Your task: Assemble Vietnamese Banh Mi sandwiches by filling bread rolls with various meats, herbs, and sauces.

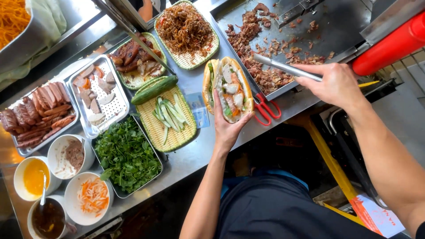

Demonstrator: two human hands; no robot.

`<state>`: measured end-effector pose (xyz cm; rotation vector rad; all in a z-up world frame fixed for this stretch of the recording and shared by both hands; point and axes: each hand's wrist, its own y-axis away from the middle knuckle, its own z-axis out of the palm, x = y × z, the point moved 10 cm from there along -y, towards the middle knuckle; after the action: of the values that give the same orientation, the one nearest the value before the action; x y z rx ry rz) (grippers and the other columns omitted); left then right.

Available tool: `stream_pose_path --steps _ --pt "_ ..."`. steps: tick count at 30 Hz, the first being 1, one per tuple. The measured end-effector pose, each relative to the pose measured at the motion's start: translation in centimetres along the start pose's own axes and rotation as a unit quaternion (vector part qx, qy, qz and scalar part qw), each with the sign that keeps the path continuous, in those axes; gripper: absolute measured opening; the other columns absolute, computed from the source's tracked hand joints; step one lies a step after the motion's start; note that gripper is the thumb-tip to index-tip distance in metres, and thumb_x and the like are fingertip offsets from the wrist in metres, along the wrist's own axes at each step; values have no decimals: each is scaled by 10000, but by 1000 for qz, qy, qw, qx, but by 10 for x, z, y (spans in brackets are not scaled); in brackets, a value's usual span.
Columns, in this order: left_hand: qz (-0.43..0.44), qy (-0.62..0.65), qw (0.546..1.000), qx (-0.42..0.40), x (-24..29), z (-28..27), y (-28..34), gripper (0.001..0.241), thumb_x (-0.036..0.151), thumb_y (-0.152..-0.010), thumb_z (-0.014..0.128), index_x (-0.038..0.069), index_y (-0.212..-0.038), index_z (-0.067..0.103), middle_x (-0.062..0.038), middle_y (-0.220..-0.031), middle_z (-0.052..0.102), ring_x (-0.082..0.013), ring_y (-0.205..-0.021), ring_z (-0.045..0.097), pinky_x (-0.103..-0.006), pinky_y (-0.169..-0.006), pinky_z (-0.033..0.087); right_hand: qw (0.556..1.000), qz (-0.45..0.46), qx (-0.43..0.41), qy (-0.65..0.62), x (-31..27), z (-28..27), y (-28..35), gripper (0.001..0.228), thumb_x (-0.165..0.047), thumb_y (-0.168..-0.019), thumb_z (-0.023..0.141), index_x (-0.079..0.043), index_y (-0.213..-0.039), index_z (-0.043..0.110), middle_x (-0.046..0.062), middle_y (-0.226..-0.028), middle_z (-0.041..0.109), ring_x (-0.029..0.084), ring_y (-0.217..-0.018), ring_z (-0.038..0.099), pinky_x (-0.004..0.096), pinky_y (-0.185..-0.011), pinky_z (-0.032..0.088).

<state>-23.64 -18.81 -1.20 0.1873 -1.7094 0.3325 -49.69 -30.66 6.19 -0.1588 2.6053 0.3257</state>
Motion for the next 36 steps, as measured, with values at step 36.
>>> stream_pose_path --steps 36 --pt "56 -48 994 82 25 17 18 1178 266 -734 871 30 -1619 130 -249 -1625 325 -385 -1473 412 -469 -1231 372 968 -232 75 62 -75 -22 26 424 -245 -904 829 -108 -1303 794 143 -815 757 229 -450 552 365 -461 454"
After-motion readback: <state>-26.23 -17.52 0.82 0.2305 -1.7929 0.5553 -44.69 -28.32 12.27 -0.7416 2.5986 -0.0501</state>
